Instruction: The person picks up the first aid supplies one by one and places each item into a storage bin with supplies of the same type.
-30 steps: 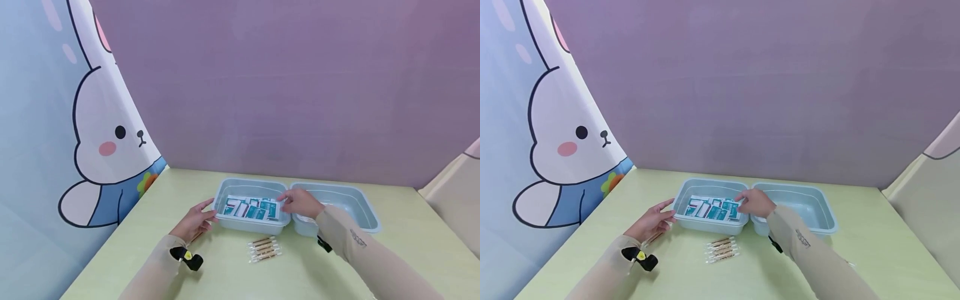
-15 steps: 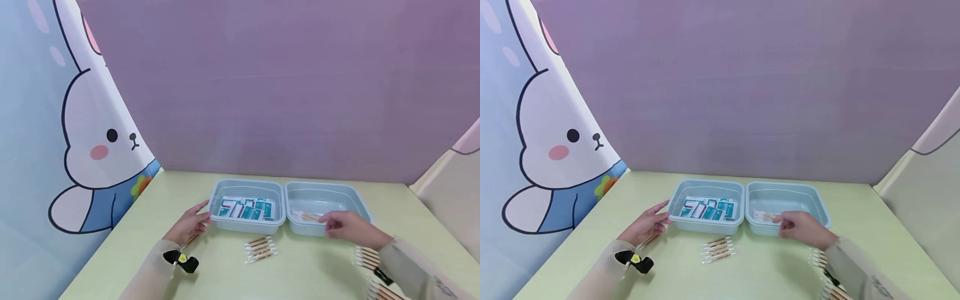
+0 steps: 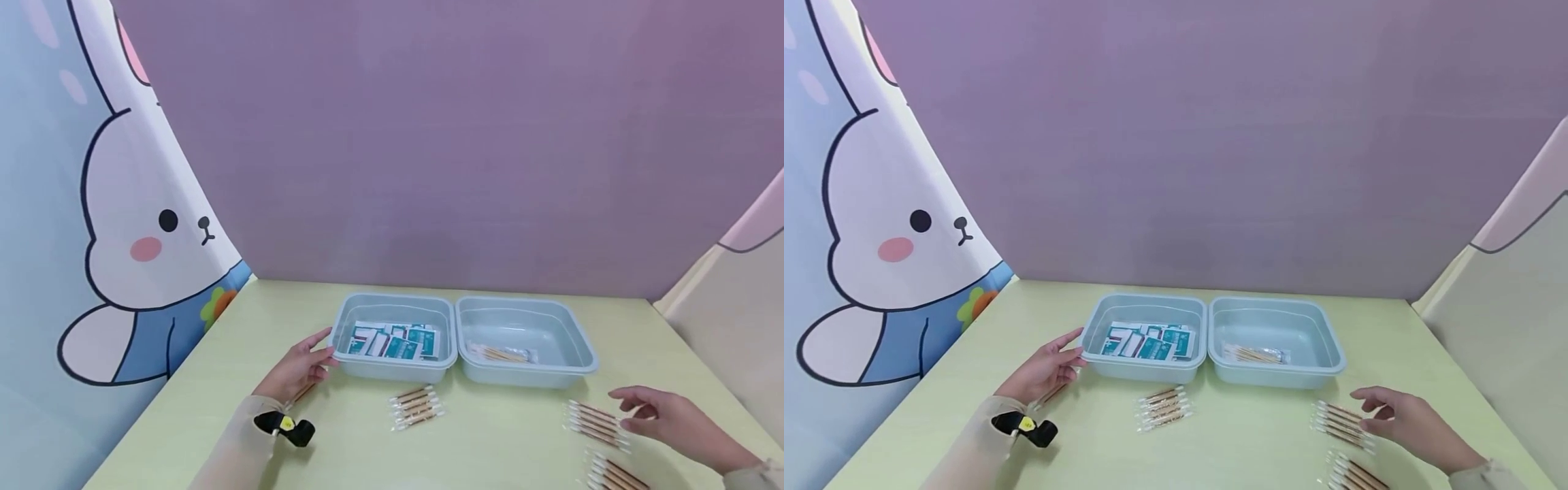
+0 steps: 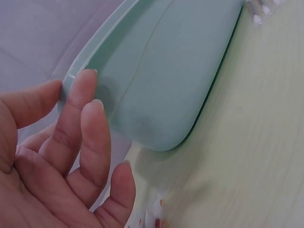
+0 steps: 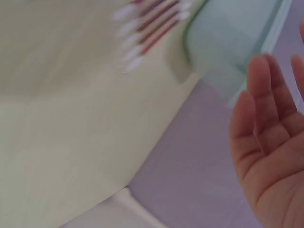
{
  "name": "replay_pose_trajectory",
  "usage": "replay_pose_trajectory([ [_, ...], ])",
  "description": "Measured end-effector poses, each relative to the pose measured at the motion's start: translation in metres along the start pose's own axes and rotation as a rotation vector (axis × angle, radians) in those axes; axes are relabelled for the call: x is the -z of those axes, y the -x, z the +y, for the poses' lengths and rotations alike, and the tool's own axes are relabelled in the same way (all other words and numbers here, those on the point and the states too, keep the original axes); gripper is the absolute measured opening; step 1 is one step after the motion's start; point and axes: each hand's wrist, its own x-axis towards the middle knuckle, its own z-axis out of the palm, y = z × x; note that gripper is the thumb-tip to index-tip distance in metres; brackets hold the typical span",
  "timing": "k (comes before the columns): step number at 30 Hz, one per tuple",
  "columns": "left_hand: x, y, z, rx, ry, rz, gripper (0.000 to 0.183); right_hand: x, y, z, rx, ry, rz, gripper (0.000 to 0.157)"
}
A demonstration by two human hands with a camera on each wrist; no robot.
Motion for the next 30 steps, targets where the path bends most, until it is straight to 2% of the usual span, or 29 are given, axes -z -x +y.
replay_pose_trajectory([
  [4,0.002,0.0,-0.001,-0.01,0.008,-0.024,0.058,-0.008,0.002,0.011,-0.094,0.123,0.031,0.043],
  [11,0.0,0.0,-0.002,0.003,0.062,-0.007,0.057,-0.021,0.005,0.026,-0.017,0.207,0.048,0.045],
  [18,-0.003,-0.001,-0.006,-0.008,0.061,0.015,0.057,-0.025,-0.005,0.028,-0.045,0.188,0.025,0.045],
  [25,-0.008,-0.003,-0.01,-0.022,0.094,0.03,0.06,-0.028,-0.014,0.031,-0.072,0.118,-0.035,0.045],
  [30,-0.008,-0.005,-0.008,-0.031,0.079,0.047,0.058,-0.03,-0.018,0.033,-0.097,0.137,-0.036,0.047],
])
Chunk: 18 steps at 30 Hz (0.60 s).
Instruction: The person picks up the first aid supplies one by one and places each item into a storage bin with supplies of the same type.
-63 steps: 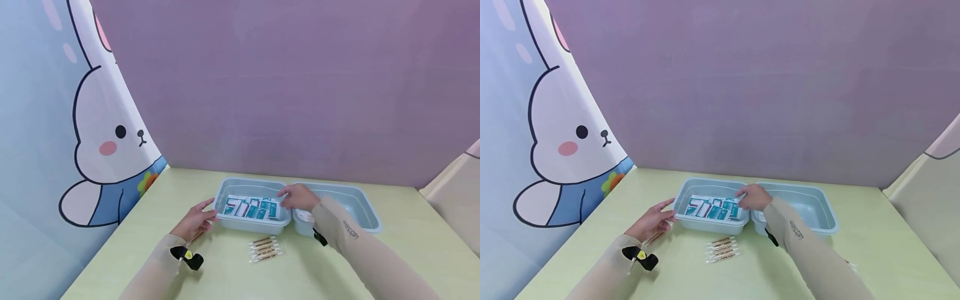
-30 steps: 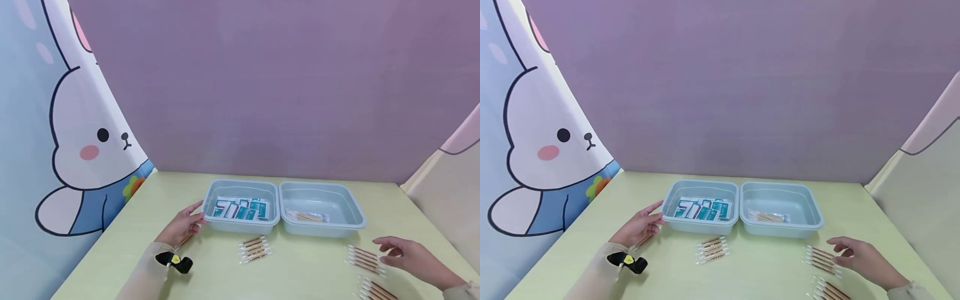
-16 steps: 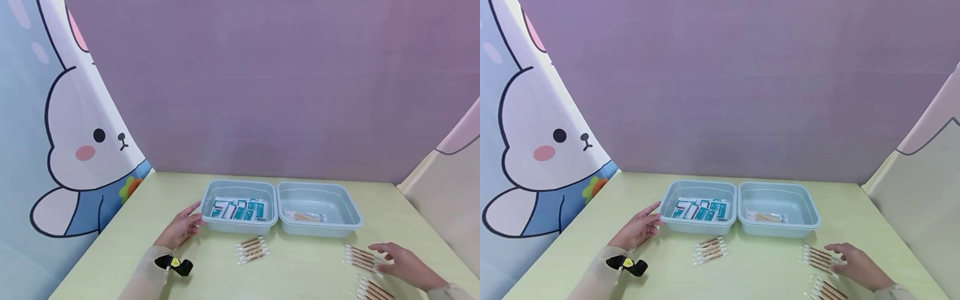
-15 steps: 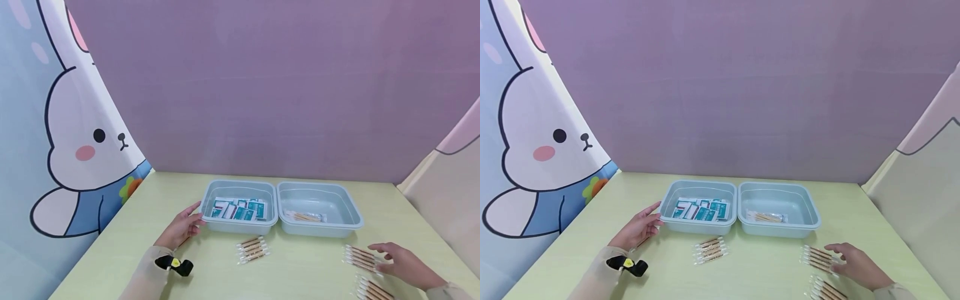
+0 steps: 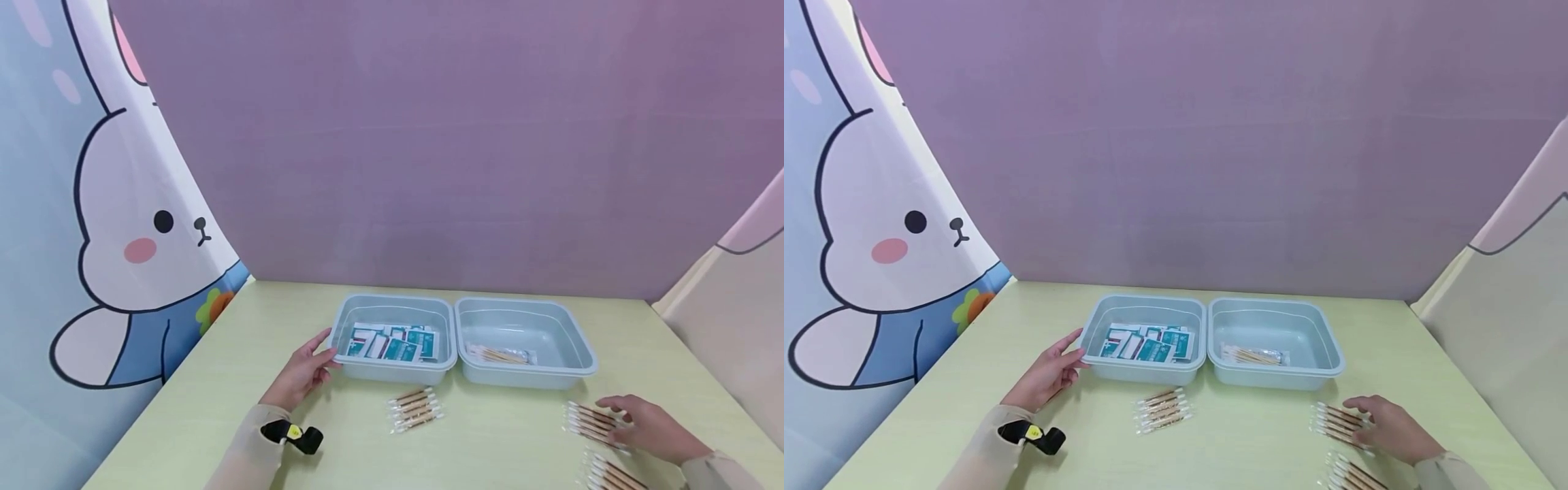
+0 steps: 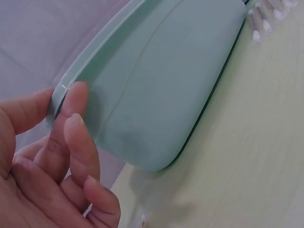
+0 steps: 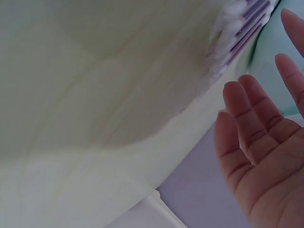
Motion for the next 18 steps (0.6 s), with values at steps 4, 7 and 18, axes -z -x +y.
replay_pose_trajectory([
  [4,-0.0005,-0.0004,0.0007,0.007,-0.021,0.004,0.057,-0.0001,-0.0009,0.001,-0.014,-0.003,-0.008,0.047],
  [7,-0.0009,0.0003,0.001,0.005,-0.025,-0.002,0.058,0.0005,-0.0017,0.0026,-0.028,-0.024,-0.03,0.048],
  [18,-0.0001,0.002,0.0022,0.004,-0.04,-0.002,0.057,0.0028,-0.0053,0.003,-0.048,-0.03,-0.036,0.046],
])
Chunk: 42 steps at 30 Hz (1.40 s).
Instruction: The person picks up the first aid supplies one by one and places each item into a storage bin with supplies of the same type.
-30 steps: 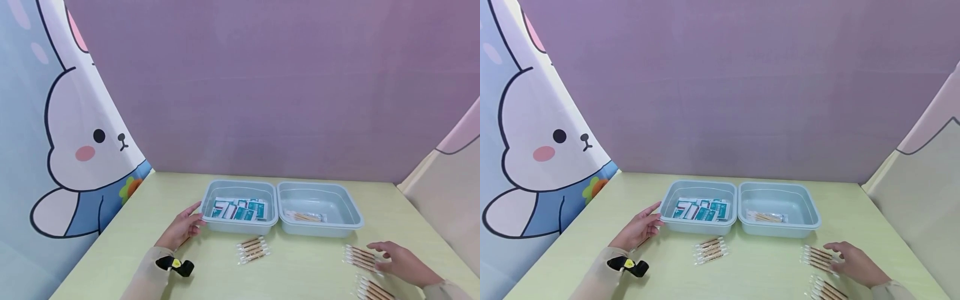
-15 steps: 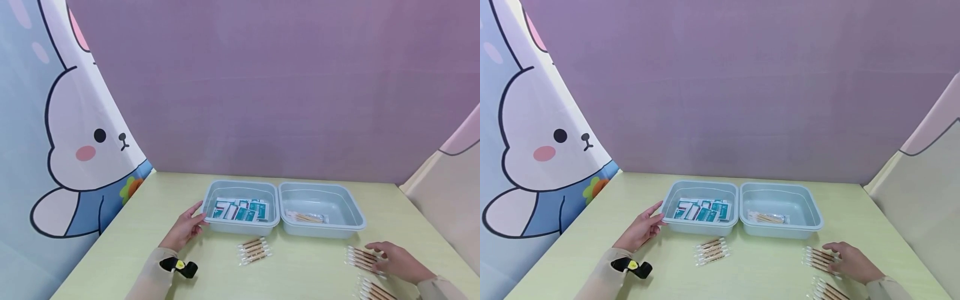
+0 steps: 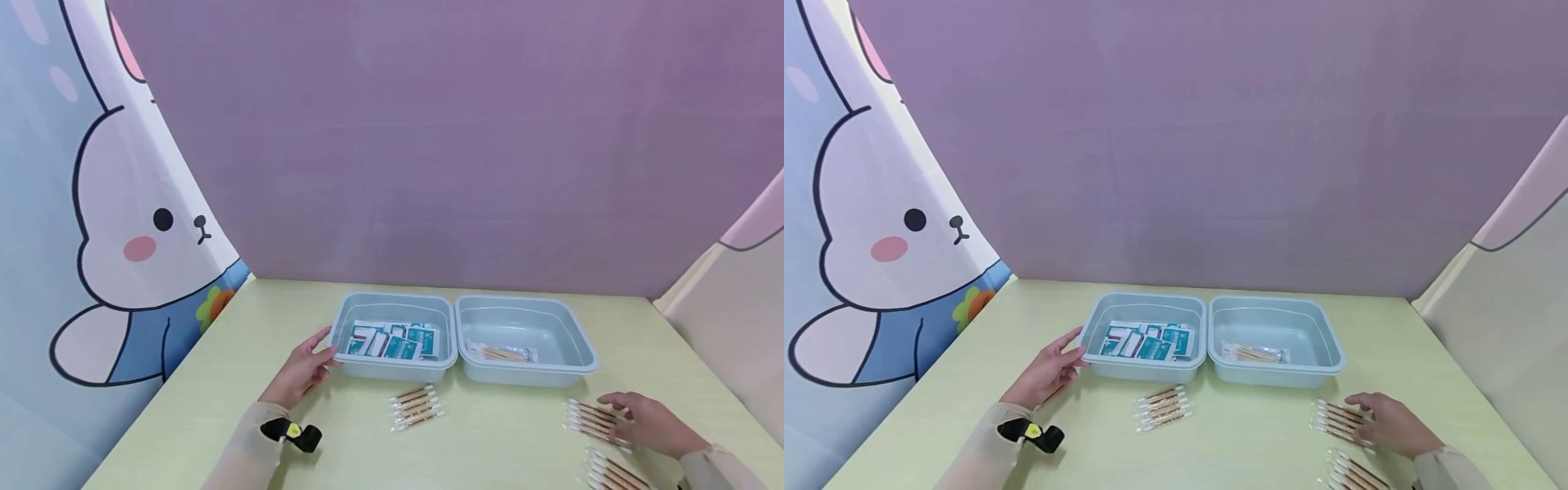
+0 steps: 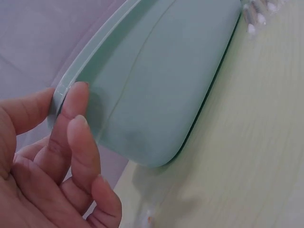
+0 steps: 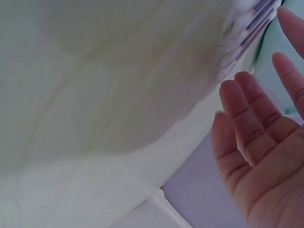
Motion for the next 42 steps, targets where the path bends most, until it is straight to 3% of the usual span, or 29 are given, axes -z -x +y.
replay_pose_trajectory([
  [3,0.002,0.002,0.001,-0.013,-0.022,0.014,0.057,0.003,-0.004,-0.004,-0.027,-0.105,0.029,0.05],
  [9,0.008,0.008,0.004,-0.033,-0.147,0.065,0.052,0.01,-0.016,-0.013,-0.216,-0.533,0.086,0.067],
  [16,0.03,0.019,0.005,-0.089,-0.512,0.195,0.041,0.008,-0.022,-0.011,-0.22,-0.816,0.138,0.065],
  [19,0.041,0.022,0.004,-0.098,-0.71,0.224,0.04,0.007,-0.023,-0.009,-0.179,-0.929,0.15,0.044],
  [21,0.046,0.025,0.004,-0.079,-0.84,0.227,0.041,0.007,-0.023,-0.01,-0.152,-0.981,0.142,0.05],
  [23,0.048,0.028,0.005,-0.052,-0.942,0.211,0.041,0.006,-0.024,-0.013,-0.133,-1.018,0.136,0.044],
  [25,0.05,0.03,0.005,-0.03,-1.01,0.189,0.041,0.006,-0.025,-0.016,-0.131,-1.045,0.135,0.054],
  [26,0.05,0.031,0.005,-0.021,-1.038,0.179,0.04,0.006,-0.025,-0.018,-0.128,-1.057,0.129,0.063],
  [32,0.051,0.033,0.0,0.027,-1.107,0.16,0.038,0.003,-0.027,-0.023,-0.108,-1.143,0.116,0.074],
  [34,0.051,0.034,0.0,0.035,-1.124,0.169,0.038,0.002,-0.028,-0.023,-0.102,-1.195,0.119,0.067],
  [39,0.047,0.033,0.0,0.036,-1.168,0.177,0.04,-0.001,-0.028,-0.021,-0.067,-1.298,0.112,0.027],
  [42,0.044,0.032,0.001,0.045,-1.191,0.172,0.036,-0.002,-0.027,-0.021,-0.046,-1.317,0.11,0.024],
])
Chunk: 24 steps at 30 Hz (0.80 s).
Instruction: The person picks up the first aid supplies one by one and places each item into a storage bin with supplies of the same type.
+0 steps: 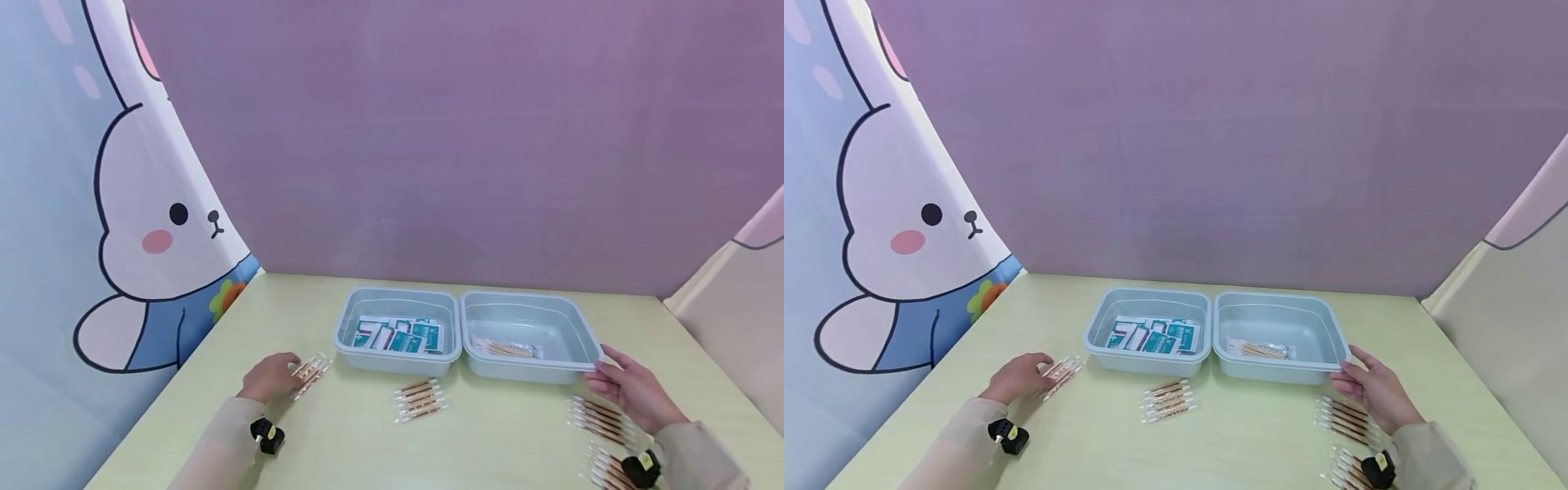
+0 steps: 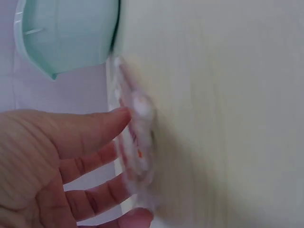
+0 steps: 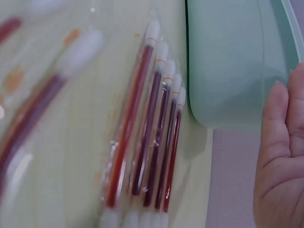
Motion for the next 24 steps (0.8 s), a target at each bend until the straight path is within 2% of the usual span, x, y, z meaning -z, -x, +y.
replay_pose_trajectory([
  [3,0.0,0.0,0.002,0.016,0.0,-0.02,0.028,-0.001,-0.001,0.001,0.003,-0.003,-0.003,0.026],
  [8,-0.001,0.0,0.002,0.024,0.018,-0.049,0.006,0.0,-0.002,0.001,0.01,-0.017,-0.009,0.026],
  [16,0.001,0.0,0.001,-0.058,0.037,-0.017,0.006,0.0,-0.002,0.0,0.001,-0.004,-0.018,0.027],
  [19,0.006,0.004,0.004,-0.096,0.109,-0.033,0.006,0.0,-0.002,-0.002,0.002,0.009,-0.026,0.026],
  [24,0.015,0.012,0.01,-0.17,0.302,-0.115,0.004,0.0,-0.003,-0.003,0.008,0.019,-0.023,0.027],
])
